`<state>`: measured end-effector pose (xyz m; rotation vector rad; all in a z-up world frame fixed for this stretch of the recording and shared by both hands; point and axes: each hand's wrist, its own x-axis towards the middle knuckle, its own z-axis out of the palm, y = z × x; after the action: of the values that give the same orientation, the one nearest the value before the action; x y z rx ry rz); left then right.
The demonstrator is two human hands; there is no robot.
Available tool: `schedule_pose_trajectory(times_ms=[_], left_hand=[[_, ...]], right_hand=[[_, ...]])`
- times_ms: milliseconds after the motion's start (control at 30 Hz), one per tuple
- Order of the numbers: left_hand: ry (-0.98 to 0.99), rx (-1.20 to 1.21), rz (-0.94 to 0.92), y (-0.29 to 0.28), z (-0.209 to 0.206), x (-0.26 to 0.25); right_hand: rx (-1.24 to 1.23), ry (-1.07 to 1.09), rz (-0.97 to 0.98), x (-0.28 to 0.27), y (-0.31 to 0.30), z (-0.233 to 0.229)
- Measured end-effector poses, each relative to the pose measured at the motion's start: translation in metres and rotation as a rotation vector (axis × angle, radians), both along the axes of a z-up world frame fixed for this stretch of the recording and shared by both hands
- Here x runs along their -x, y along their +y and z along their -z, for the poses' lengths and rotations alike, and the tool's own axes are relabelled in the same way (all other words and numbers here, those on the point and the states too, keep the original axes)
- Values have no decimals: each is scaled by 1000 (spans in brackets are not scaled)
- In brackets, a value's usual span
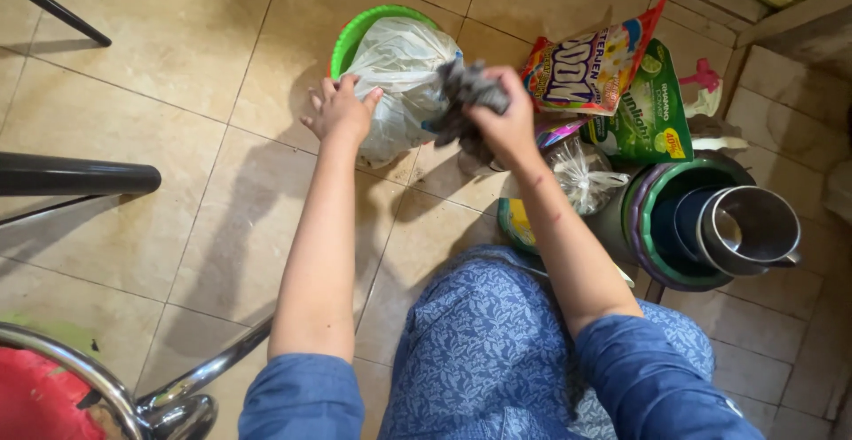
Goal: The person removes various items from under a sink cabinet, including detergent pouches, a plastic bottle, a metal container, stacked bowls, and a plastic bag, placing them on the floor. They then wipe the cabinet interior with a cloth and place the cloth into a bucket.
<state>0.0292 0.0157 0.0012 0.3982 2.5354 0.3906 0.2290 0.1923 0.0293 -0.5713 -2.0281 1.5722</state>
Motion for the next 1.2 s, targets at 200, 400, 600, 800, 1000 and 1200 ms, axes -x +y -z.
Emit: schedule_pose_trajectory(times_ms=[200,400,600,800,1000,1200], left_hand=[[455,-200,186,16,23,-63],[811,-130,526,22,53,-85],[682,-88,576,9,26,-67],[745,-164,610,-13,61,-28],[718,-245,625,-25,56,-15],[606,-312,568,-19,54,-13]], right_hand=[[83,89,242,26,43,-5],[34,83,339,40,34,2],[67,-56,251,38,30,12],[106,-65,169,33,23,-5],[50,-118,90,38,0,-12],[-270,-139,12,42,-51,63]])
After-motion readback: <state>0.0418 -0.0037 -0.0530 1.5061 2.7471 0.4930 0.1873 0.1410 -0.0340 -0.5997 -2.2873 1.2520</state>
